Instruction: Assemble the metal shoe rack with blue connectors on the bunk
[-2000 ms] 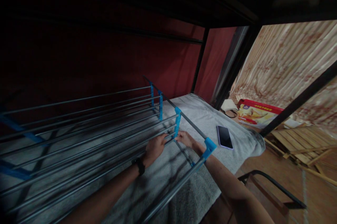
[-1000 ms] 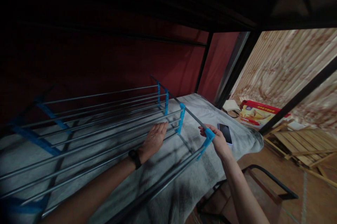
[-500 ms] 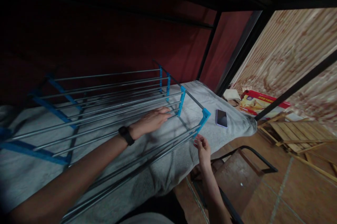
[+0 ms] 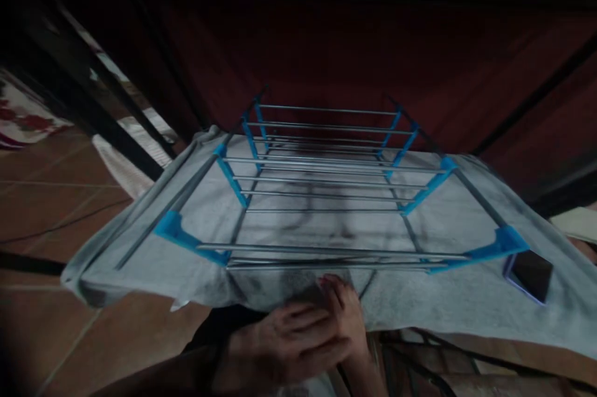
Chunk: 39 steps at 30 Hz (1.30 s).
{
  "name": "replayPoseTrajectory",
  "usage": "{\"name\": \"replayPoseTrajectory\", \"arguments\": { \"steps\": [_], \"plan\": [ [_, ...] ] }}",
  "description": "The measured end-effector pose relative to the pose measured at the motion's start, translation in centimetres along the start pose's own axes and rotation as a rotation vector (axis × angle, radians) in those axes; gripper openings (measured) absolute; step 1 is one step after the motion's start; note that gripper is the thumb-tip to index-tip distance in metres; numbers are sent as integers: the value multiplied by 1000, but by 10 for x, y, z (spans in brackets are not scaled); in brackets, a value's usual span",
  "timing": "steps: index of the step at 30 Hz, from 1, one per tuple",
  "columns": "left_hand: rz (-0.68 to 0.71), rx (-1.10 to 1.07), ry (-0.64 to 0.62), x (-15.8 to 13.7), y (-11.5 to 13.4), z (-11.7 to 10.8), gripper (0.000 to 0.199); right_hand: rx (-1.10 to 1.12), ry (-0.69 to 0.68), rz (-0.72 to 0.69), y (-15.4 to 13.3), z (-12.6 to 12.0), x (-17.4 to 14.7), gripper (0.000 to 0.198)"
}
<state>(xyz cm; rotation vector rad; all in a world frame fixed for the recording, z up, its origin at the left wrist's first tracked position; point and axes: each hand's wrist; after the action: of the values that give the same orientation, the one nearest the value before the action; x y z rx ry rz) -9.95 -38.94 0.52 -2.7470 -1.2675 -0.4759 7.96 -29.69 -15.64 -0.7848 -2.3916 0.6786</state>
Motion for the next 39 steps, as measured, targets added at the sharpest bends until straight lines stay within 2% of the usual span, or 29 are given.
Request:
{"name": "replayPoseTrajectory", "arguments": {
  "steps": [2,5,7,9,11,12,14,16,18,22,27,39],
  "plan": [
    [-205,-67,-50,-53,-5,24,36,-39,-29,-90,-10,7,17,55],
    [-585,-162,27,-119,-18,49,32,-168,-90,-197,-24,21,48,54],
    [-916,-225,182,-149,-28,57,28,-237,-153,-232,-33,32,66,54],
    [-1218,-272,395,-168,-39,62,20,-282,-221,-251,-41,41,79,55],
    [-1424,-300,597,-178,-51,65,16,-312,-271,-244,-49,46,88,56],
    [-1480,-309,672,-181,-57,67,16,-321,-284,-233,-51,47,91,56],
    [-1510,-328,766,-184,-68,70,24,-327,-289,-213,-55,44,96,57],
    [-1477,-373,792,-183,-77,72,35,-328,-275,-212,-57,39,100,57],
    [-1445,-427,777,-180,-84,73,38,-338,-266,-225,-58,34,102,54],
    [-1434,-459,706,-175,-89,74,31,-361,-273,-229,-58,29,104,47],
    [-1407,-480,705,-175,-92,76,30,-325,-282,-211,-59,26,104,42],
    [-1382,-351,611,-179,-91,78,28,-312,-343,-156,-60,22,107,42]
  ]
}}
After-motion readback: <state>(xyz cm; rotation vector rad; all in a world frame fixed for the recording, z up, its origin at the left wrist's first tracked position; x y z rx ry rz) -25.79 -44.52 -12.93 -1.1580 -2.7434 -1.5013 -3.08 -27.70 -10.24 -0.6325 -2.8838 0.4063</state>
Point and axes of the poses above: each hand's wrist, its own x-axis towards the middle knuckle, its own z-axis out of the palm, y = z × x, and after that the axes turned 8 degrees about x, right-handed
